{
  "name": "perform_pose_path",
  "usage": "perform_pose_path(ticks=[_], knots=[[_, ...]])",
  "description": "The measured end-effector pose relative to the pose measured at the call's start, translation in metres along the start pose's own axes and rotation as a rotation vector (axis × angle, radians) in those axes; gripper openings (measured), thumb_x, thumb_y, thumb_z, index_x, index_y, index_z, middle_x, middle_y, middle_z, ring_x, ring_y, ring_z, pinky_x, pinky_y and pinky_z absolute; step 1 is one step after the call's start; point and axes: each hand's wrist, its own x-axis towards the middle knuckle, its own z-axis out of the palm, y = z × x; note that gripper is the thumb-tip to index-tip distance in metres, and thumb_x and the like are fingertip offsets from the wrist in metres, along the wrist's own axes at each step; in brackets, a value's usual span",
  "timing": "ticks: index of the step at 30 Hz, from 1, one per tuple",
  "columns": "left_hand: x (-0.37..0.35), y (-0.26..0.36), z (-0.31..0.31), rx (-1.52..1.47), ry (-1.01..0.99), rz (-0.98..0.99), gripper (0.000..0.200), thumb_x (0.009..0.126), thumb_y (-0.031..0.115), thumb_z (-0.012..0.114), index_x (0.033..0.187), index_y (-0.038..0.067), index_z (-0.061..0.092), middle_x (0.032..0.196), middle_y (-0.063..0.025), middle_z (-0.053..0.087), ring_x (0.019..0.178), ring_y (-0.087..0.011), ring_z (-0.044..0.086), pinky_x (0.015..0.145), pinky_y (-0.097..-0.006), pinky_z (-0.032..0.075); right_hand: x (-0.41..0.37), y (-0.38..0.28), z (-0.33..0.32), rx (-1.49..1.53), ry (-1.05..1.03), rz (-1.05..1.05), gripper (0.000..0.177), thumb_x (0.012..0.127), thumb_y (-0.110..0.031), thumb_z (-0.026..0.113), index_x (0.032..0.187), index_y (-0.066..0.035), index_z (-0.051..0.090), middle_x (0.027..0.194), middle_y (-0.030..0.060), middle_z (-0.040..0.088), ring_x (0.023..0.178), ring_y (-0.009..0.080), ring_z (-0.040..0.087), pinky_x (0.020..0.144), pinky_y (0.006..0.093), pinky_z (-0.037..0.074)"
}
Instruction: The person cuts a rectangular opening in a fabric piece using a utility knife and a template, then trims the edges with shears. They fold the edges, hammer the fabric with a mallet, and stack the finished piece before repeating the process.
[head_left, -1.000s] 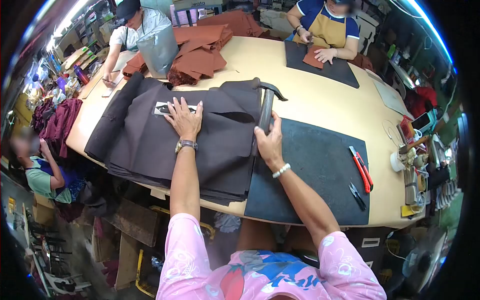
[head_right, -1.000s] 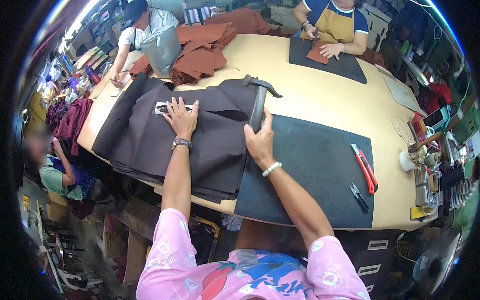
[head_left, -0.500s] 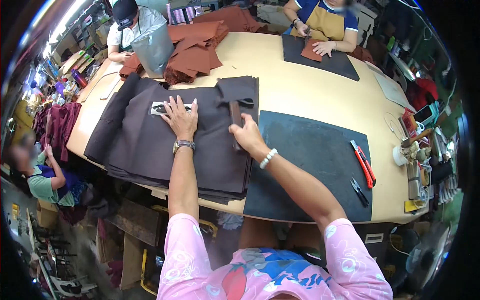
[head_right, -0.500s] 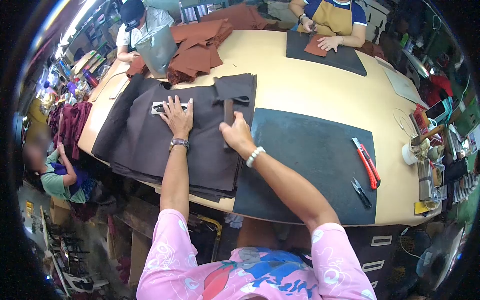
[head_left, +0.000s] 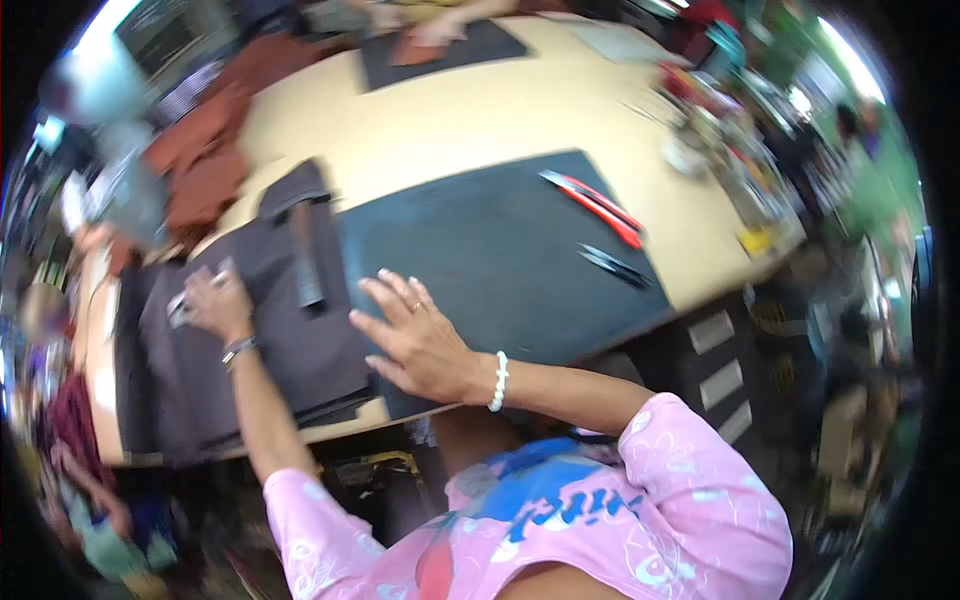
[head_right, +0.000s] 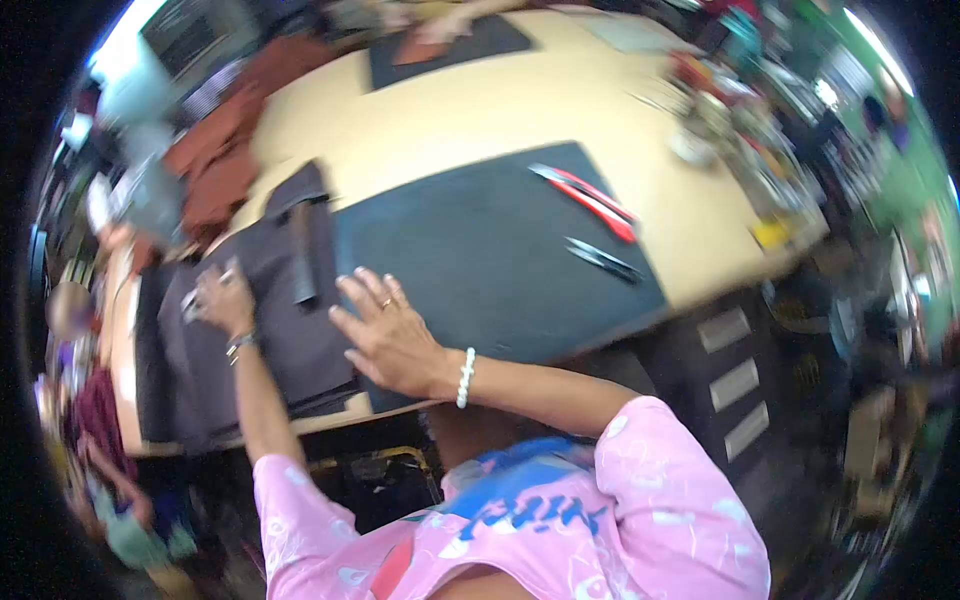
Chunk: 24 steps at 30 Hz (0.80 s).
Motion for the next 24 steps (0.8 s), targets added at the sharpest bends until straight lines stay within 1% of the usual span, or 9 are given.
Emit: perform_pose_path(ticks=[2, 4, 7, 9, 10, 13, 17, 20, 24], knots=[[-0.001, -0.009, 0.025, 0.116, 0.154, 0.135, 0.052, 0.086, 0.057, 0.044, 0.108, 0.014, 0.063, 0.117, -0.0069, 0.057, 0.108, -0.0266, 0.052, 0.080, -0.0496, 0.041, -0.050, 0.008, -0.046, -0.045, 0.198, -0.024, 0.045, 0.075, -0.017, 0.065, 0.118, -0.006, 0.053, 0.129, 0.0192, 0.041, 0.122, 0.0379, 0.038, 0.101, 0.0511, 0.031], [0.002, 0.007, -0.009, 0.267, 0.108, 0.087, 0.055, 0.084, 0.063, 0.041, 0.103, 0.015, 0.063, 0.111, -0.0031, 0.059, 0.094, -0.0252, 0.056, 0.062, -0.0453, 0.044, -0.110, 0.022, -0.087, -0.194, 0.290, 0.183, 0.045, 0.075, -0.018, 0.065, 0.117, -0.006, 0.052, 0.126, 0.0176, 0.043, 0.120, 0.0369, 0.039, 0.101, 0.0500, 0.031], [0.004, -0.003, 0.027, 0.429, 0.157, 0.106, 0.059, 0.086, 0.061, 0.041, 0.123, 0.017, 0.052, 0.123, -0.0067, 0.054, 0.110, -0.0303, 0.052, 0.076, -0.0621, 0.042, -0.208, 0.038, -0.125, -0.400, 0.412, 0.537, 0.041, 0.075, -0.016, 0.064, 0.113, -0.006, 0.054, 0.122, 0.0171, 0.045, 0.118, 0.0361, 0.041, 0.101, 0.0478, 0.032], [0.011, 0.005, 0.019, 0.385, 0.014, 0.067, 0.061, 0.088, 0.058, 0.040, 0.133, 0.017, 0.042, 0.135, -0.0097, 0.044, 0.121, -0.0331, 0.044, 0.083, -0.0703, 0.035, -0.274, 0.043, -0.139, -0.503, 0.437, 0.802, 0.036, 0.074, -0.014, 0.064, 0.108, -0.004, 0.057, 0.119, 0.0171, 0.047, 0.117, 0.0355, 0.042, 0.099, 0.0455, 0.033], [0.017, 0.008, 0.016, 0.320, -0.058, 0.066, 0.067, 0.089, 0.057, 0.039, 0.140, 0.016, 0.029, 0.142, -0.0119, 0.034, 0.126, -0.0349, 0.037, 0.087, -0.0711, 0.031, -0.307, 0.048, -0.143, -0.530, 0.458, 0.905, 0.035, 0.074, -0.014, 0.063, 0.107, -0.004, 0.057, 0.118, 0.0174, 0.048, 0.115, 0.0353, 0.043, 0.098, 0.0453, 0.033], [0.007, 0.031, -0.010, -0.156, -0.033, 0.219, 0.070, 0.089, 0.057, 0.040, 0.143, 0.017, 0.021, 0.145, -0.0134, 0.028, 0.130, -0.0358, 0.032, 0.091, -0.0696, 0.029, -0.403, 0.060, -0.150, -0.694, 0.455, 1.202, 0.033, 0.075, -0.012, 0.062, 0.106, -0.003, 0.057, 0.118, 0.0182, 0.048, 0.113, 0.0346, 0.044, 0.096, 0.0443, 0.034], [-0.053, 0.087, -0.096, -0.700, -0.150, 0.479, 0.068, 0.090, 0.052, 0.044, 0.143, 0.016, 0.023, 0.146, -0.0151, 0.025, 0.134, -0.0324, 0.026, 0.098, -0.0670, 0.020, -0.494, 0.072, -0.176, -0.934, 0.566, 1.481, 0.030, 0.077, -0.010, 0.058, 0.106, -0.003, 0.057, 0.118, 0.0162, 0.050, 0.115, 0.0333, 0.043, 0.099, 0.0427, 0.032], [-0.121, 0.132, -0.210, -0.652, -0.471, 0.484, 0.065, 0.091, 0.048, 0.045, 0.143, 0.015, 0.026, 0.146, -0.0147, 0.025, 0.135, -0.0308, 0.023, 0.103, -0.0615, 0.016, -0.524, 0.077, -0.202, -0.898, 0.351, 1.354, 0.036, 0.073, -0.014, 0.061, 0.107, -0.004, 0.057, 0.117, 0.0147, 0.051, 0.115, 0.0317, 0.043, 0.099, 0.0425, 0.032], [-0.174, 0.155, -0.242, -0.649, -0.644, 0.520, 0.063, 0.092, 0.047, 0.043, 0.141, 0.011, 0.028, 0.146, -0.0135, 0.027, 0.136, -0.0309, 0.022, 0.105, -0.0575, 0.016, -0.491, 0.054, -0.234, -0.605, -0.008, 1.132, 0.049, 0.066, -0.021, 0.070, 0.109, -0.002, 0.055, 0.114, 0.0146, 0.051, 0.115, 0.0299, 0.043, 0.099, 0.0413, 0.033]])
